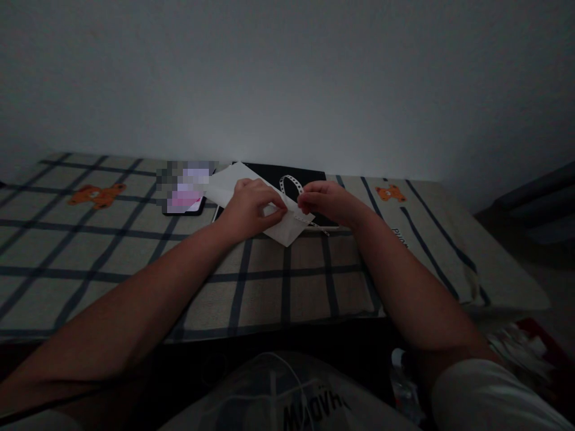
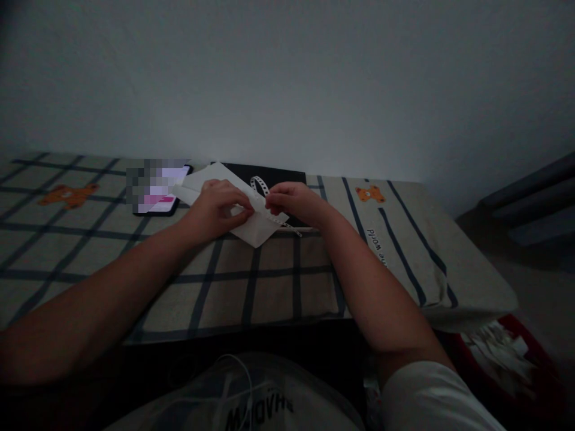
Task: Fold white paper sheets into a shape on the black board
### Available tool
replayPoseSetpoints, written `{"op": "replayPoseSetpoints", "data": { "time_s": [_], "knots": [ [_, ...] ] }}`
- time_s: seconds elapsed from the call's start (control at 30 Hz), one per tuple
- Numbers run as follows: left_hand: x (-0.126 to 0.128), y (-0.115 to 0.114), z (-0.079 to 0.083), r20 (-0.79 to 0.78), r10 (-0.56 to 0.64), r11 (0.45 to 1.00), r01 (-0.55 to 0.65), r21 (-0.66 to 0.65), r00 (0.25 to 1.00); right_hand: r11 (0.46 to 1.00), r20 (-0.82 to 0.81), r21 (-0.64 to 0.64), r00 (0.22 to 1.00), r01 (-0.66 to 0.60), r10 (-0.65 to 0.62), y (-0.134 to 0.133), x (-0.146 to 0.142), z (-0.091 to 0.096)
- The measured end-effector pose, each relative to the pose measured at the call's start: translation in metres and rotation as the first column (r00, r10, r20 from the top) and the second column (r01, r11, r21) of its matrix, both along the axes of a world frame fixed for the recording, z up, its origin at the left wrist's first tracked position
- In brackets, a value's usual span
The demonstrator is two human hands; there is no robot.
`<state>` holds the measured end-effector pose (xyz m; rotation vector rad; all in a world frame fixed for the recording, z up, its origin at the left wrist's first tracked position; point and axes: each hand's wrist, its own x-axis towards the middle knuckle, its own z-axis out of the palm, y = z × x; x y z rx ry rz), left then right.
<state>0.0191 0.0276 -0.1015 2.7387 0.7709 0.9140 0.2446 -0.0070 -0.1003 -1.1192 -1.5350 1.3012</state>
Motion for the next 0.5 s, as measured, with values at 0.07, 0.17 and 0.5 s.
{"op": "replayPoseSetpoints", "data": {
  "time_s": [0.07, 0.17, 0.5],
  "knots": [
    [0.0, -0.003, 0.001, 0.046, 0.025, 0.999, -0.027, 0.044, 0.999, 1.0, -0.082, -0.003, 0.996, 0.031, -0.032, 0.004, -0.001, -0.001],
    [0.003, -0.012, 0.002, 0.172, 0.09, 0.986, -0.112, 0.123, 0.981, 0.984, -0.209, 0.035, 0.964, 0.175, -0.164, 0.006, -0.003, 0.002],
    [0.033, -0.049, -0.024, -0.319, -0.209, 0.911, 0.303, 0.28, 0.924, 0.844, -0.207, 0.199, 0.863, 0.499, -0.461, 0.011, 0.003, 0.005]
  ]
}}
